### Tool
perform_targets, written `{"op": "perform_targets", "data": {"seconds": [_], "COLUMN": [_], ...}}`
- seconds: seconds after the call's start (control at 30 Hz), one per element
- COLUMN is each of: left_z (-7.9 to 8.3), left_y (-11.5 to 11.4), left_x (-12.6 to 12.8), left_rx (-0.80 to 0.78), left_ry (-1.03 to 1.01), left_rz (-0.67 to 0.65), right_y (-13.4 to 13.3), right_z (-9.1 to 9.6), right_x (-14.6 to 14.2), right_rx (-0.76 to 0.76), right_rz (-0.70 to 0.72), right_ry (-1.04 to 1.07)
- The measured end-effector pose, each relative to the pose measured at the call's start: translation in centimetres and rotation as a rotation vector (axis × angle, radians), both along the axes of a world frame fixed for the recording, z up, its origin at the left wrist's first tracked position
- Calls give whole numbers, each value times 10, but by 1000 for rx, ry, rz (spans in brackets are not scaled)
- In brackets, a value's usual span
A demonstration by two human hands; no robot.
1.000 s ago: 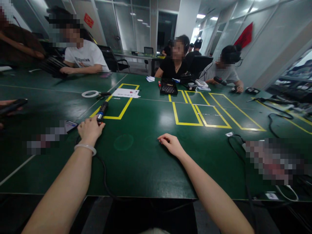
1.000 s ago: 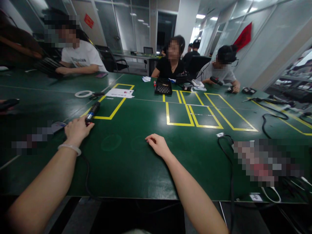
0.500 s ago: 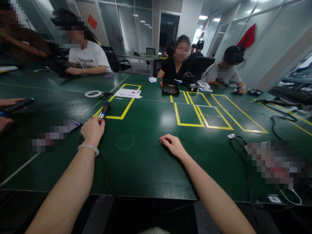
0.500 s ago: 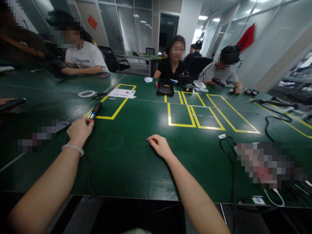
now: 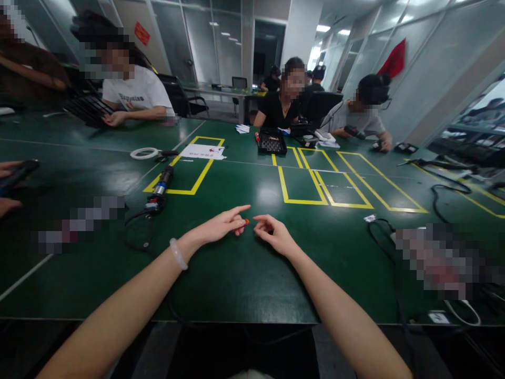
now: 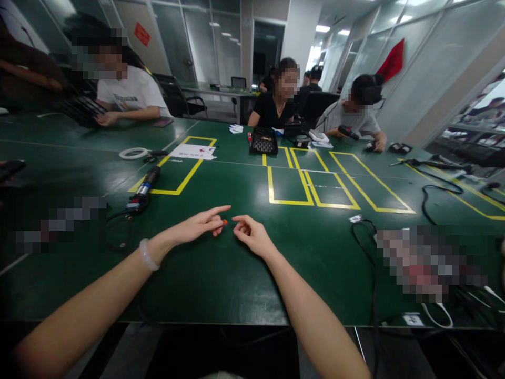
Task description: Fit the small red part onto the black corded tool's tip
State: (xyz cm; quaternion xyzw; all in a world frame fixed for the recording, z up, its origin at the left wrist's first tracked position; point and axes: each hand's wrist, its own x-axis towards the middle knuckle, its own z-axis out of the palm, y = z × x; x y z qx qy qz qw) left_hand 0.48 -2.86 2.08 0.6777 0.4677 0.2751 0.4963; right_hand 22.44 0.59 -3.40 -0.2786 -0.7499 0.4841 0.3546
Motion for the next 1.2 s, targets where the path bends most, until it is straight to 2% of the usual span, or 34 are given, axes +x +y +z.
{"op": "perform_targets", "data": {"seconds": [0.13, 0.3, 0.37, 0.47, 0.6, 0.9, 1.03, 1.2], "left_z": [-6, -12, -13, -13, -14, -15, -14, -6], "left_y": [-6, -7, -7, -7, -9, -9, -11, -11], "left_x": [14, 14, 14, 16, 19, 19, 20, 16], "left_rx": [-111, -109, -49, 121, 283, 284, 362, 440], "left_ry": [-69, -118, -99, -6, 56, 89, 112, 224], "left_rz": [-88, -20, 9, 26, 23, 56, 77, 42], "right_y": [-4, -4, -2, 1, 4, 1, 0, 1], "right_z": [3, 4, 3, 1, -2, 3, 4, 1], "right_x": [-3, -5, -5, -5, -4, -6, -6, -6], "right_rx": [-16, -85, -148, -219, -256, -263, -275, -269], "right_rz": [62, 59, 21, -26, -23, -4, 28, 36], "right_ry": [6, 31, 63, 99, 101, 92, 128, 149]}}
